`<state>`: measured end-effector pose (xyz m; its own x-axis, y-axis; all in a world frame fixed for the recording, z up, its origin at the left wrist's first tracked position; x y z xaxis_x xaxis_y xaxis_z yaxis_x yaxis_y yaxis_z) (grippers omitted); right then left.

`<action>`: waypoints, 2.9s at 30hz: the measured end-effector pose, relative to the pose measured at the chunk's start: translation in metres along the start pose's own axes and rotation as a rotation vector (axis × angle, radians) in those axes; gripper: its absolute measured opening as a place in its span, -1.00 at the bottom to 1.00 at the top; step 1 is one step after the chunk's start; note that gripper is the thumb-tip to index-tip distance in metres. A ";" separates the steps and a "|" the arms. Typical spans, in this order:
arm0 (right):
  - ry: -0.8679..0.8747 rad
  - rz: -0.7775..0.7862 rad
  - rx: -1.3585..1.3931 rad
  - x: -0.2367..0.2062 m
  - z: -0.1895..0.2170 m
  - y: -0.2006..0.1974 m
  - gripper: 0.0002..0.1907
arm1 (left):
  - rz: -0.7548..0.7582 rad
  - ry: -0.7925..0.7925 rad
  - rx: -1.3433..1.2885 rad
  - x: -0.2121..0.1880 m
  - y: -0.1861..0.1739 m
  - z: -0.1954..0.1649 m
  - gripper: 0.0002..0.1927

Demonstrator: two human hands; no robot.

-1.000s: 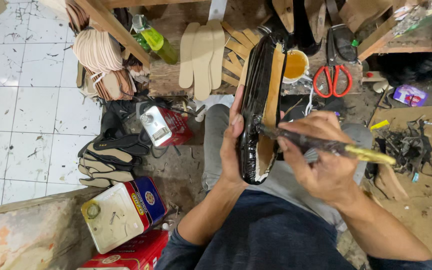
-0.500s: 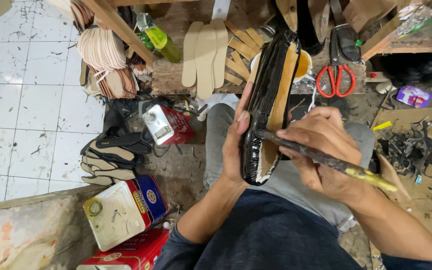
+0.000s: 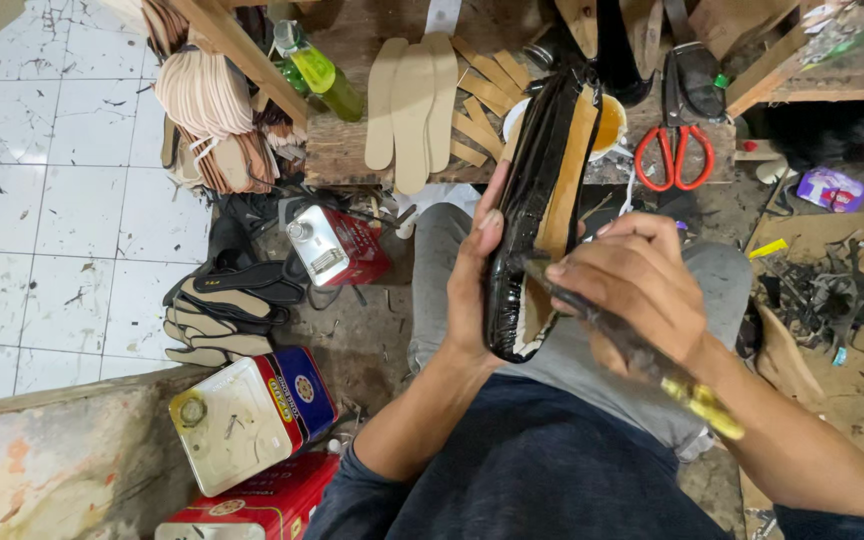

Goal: The person holds a black shoe and uses a brush to apply glue along the sole edge, dipping the brush into a cup of glue on the workbench between passes. They turn the shoe to coat different sections of the edge, then place the finished shoe onto a wooden rack with other shoes.

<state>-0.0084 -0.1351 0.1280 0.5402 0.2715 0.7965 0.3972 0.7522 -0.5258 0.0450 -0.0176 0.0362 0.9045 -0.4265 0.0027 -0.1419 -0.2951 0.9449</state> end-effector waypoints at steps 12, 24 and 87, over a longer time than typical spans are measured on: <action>-0.145 0.183 -0.011 -0.011 0.001 -0.002 -0.73 | -0.005 -0.053 -0.041 0.003 -0.009 0.005 -0.27; -0.182 0.189 -0.026 -0.015 0.004 -0.003 -0.73 | 0.015 -0.098 -0.066 0.007 -0.014 0.008 -0.37; 1.128 -0.245 0.382 -0.115 -0.259 0.078 -0.81 | -0.174 0.230 0.873 -0.085 -0.127 -0.054 -0.29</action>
<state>0.1526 -0.2636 -0.0821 0.8990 -0.4344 0.0555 0.4379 0.8903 -0.1246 0.0084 0.1025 -0.0660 0.9860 -0.1626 0.0370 -0.1651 -0.9198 0.3560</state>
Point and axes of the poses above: each hand's wrist, its own x-axis towards the middle knuckle, its own y-axis out of the palm, z = x × y, the point moved 6 cm from there along x, towards the middle knuckle, and after that the axes turned 6 degrees about -x, right-handed, at the moved point
